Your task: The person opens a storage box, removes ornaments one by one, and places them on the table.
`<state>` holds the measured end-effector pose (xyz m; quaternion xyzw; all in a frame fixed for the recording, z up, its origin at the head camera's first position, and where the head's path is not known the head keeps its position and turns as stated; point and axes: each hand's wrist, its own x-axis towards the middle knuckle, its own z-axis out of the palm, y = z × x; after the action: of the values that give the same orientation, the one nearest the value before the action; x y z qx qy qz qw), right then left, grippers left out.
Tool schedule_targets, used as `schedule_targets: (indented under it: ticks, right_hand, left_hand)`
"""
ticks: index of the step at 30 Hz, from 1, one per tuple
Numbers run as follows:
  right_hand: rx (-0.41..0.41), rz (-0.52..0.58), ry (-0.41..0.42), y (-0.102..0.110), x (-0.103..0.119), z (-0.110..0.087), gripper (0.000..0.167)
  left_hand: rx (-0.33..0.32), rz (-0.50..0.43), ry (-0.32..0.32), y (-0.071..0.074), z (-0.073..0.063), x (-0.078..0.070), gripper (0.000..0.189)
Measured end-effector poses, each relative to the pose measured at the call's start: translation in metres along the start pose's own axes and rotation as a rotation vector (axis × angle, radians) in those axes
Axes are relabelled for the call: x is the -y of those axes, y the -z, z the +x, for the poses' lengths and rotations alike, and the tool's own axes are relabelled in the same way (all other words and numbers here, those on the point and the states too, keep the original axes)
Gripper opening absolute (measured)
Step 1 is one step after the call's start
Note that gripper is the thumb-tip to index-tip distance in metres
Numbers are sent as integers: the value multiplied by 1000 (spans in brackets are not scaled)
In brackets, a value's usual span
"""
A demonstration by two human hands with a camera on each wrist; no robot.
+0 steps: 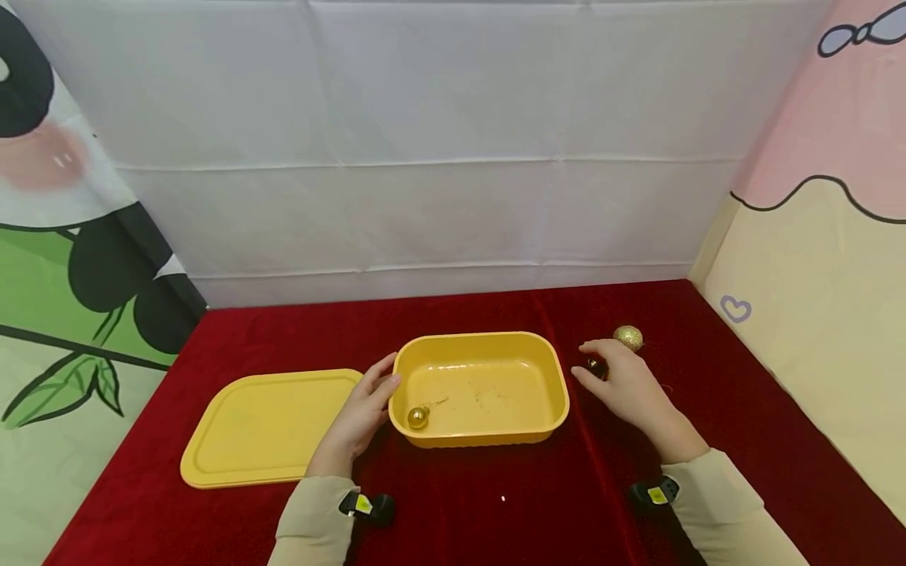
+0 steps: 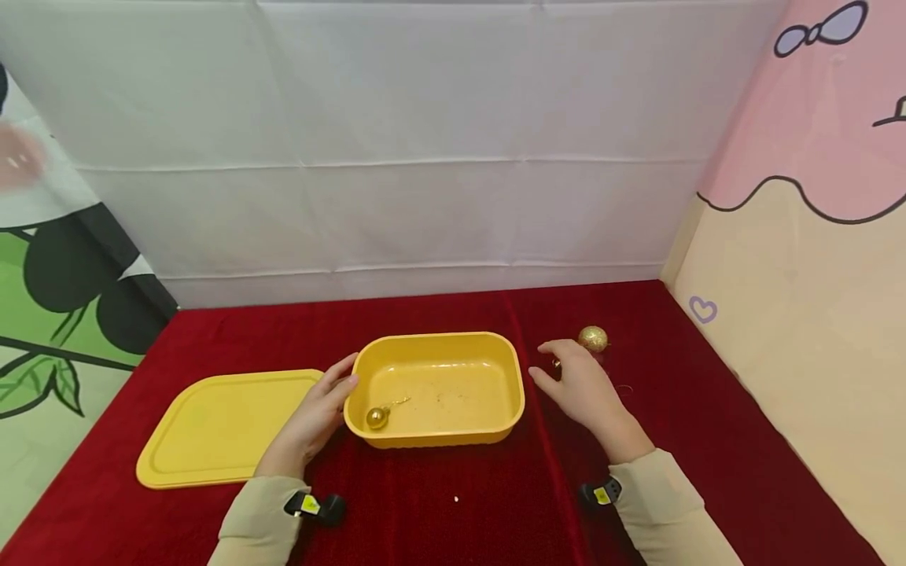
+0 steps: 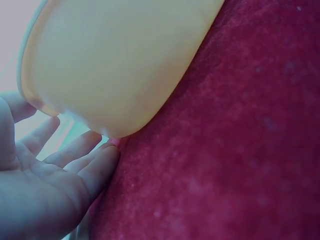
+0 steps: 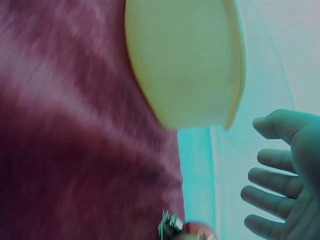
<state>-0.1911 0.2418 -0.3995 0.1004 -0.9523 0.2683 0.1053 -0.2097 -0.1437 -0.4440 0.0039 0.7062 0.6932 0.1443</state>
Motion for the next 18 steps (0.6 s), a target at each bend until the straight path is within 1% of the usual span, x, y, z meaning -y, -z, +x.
schedule_targets:
  ticks: [3,11,18]
  right_hand:
    - [7,15,33,-3,11,4,38]
    - [29,47,123,-8,43,9,36]
    - [100,70,170,-22,64,13,34]
  left_hand:
    - [-6,-2,4,0,0,-1,50]
    - [15,5,-20,-2,2,0,53]
    - [6,-3,2,0,1,0,51]
